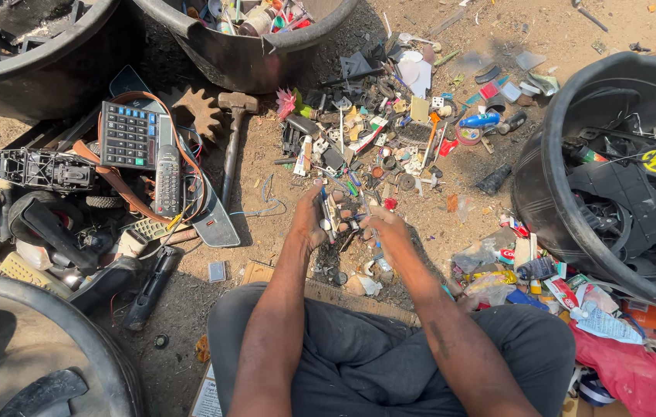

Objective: The person sits on the ground and sorts through a large pile of mixed debris, picking up and discarding various items such as plastic wrappers, electronic components, and small tools. The person uses their hands to sift through the pile, occasionally picking up and examining items before placing them aside or into nearby containers.

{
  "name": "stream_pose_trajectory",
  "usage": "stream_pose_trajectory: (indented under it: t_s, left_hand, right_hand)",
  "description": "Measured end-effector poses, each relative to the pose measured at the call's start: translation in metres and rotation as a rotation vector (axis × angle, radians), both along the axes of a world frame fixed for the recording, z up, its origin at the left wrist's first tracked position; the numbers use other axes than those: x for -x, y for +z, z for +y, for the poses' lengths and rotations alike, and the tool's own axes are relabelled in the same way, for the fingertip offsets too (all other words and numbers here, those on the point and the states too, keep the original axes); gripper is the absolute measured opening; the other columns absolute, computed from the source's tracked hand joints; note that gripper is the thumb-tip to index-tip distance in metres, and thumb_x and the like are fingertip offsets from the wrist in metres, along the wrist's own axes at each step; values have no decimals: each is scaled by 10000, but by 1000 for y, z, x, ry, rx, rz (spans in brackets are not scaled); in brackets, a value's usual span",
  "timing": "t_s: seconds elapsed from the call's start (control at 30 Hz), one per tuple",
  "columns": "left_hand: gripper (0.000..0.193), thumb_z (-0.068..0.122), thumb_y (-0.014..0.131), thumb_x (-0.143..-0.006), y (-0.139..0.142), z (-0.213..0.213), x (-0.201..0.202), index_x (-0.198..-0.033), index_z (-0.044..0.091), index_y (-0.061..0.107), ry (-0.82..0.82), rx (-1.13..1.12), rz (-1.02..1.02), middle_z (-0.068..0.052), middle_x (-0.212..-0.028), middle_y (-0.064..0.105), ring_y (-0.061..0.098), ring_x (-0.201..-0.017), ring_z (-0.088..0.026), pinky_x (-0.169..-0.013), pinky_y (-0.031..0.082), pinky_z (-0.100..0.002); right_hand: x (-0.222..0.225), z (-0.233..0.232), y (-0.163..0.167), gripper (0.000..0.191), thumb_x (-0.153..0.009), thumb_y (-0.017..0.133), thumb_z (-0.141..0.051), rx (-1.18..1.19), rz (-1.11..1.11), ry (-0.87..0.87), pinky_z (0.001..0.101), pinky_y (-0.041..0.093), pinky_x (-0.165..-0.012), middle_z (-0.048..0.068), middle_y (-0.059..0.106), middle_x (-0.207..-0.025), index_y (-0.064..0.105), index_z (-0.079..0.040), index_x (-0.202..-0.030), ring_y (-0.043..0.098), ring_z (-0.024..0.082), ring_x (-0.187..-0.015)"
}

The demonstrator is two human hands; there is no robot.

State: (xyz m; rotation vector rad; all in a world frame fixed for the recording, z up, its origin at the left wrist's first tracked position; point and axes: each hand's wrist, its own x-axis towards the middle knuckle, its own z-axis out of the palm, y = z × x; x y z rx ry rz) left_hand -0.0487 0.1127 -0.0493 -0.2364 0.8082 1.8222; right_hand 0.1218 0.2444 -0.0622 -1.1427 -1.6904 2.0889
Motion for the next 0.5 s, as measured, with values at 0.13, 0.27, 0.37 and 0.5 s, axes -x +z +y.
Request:
stream_pose_trajectory:
  t_s: [0.13, 0.27, 0.37, 0.5]
  left_hand:
    - [192, 85, 727, -914, 23, -11, 0, -999, -69, 652, 271, 115, 58, -140, -792, 673, 668, -587, -205, -398, 499, -313]
    - [166, 41, 717, -887, 44, -64, -10, -991, -47, 623, 510, 135, 143, -96, -724, 616, 619, -545, -157, -386, 464, -282]
    - [173, 56, 712, -856, 43, -96, -31, -950, -1, 578, 508, 187, 234, -96, -677, 586, 574, -491, -171, -365, 452, -299]
    - [161, 81, 715, -831, 19, -78, -40, -922, 19, 597, 416, 364, 226, -76, -655, 585, 558, -446, -169, -350, 438, -314]
  right_hand:
    - [-23, -6, -9, 399, -855, 651, -117, -371, -354, 216, 375, 545, -610, 103, 728, -933, 655, -40, -1246, 673, 197, -709]
    - [-5, -6, -6, 301, -868, 692, -207, -786, -395, 281, 417, 560, -783, 139, 759, -938, 736, -81, -1138, 735, 284, -857]
    - [60, 3, 3, 273, -915, 693, -296, -922, -480, 389, 481, 545, -814, 174, 749, -973, 745, -98, -1096, 714, 382, -914]
    - [143, 17, 10, 305, -868, 722, -333, -1123, -622, 443, 534, 531, -802, 199, 713, -1027, 715, -75, -1030, 687, 403, -958]
